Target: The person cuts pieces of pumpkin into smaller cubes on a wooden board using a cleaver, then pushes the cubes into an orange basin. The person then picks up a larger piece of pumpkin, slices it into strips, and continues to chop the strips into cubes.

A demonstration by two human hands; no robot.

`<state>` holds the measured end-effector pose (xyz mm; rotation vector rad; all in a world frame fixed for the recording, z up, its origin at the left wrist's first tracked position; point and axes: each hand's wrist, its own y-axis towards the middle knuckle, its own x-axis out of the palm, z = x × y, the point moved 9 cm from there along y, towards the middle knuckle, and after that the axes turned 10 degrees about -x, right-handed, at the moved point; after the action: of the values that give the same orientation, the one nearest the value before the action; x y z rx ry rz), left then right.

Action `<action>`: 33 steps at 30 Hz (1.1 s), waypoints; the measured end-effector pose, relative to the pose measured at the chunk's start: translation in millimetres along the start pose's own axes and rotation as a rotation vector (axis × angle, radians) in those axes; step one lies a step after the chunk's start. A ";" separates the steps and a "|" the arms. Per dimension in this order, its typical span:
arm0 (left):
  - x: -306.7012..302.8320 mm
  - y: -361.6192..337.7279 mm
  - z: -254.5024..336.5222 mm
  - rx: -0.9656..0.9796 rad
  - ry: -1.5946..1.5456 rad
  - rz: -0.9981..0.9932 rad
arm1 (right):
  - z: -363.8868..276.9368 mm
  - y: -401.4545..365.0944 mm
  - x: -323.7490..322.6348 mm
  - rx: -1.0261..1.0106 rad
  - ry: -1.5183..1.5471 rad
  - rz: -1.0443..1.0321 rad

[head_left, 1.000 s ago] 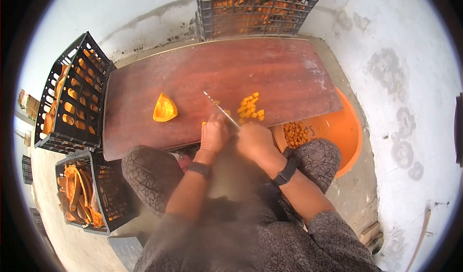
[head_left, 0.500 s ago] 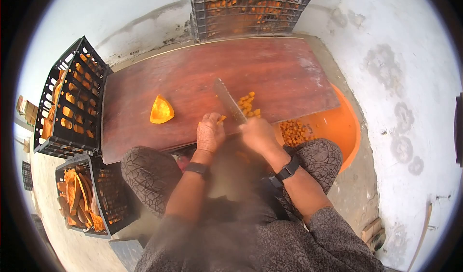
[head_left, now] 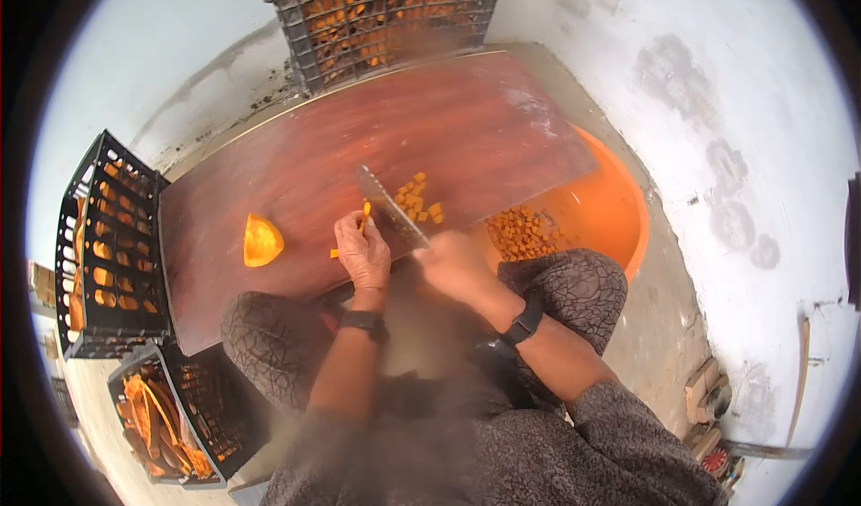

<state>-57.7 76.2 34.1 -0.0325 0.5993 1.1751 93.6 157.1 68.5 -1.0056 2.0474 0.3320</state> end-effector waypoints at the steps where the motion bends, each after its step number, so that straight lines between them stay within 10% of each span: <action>1: 1.3 0.2 0.5 -0.004 -0.030 0.020 | -0.6 -1.1 -0.4 0.028 0.009 -0.028; 22: 127.9 -20.2 57.0 0.015 -0.210 -0.518 | 79.4 -18.0 -48.3 0.336 0.202 0.121; 33: 120.0 -39.2 55.7 -0.037 -0.262 -0.648 | 171.4 -64.2 -92.2 0.518 0.305 0.554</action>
<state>29.9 181.1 15.3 -0.0952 0.2958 0.5463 269.4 257.4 37.1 -0.1692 2.4888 -0.0871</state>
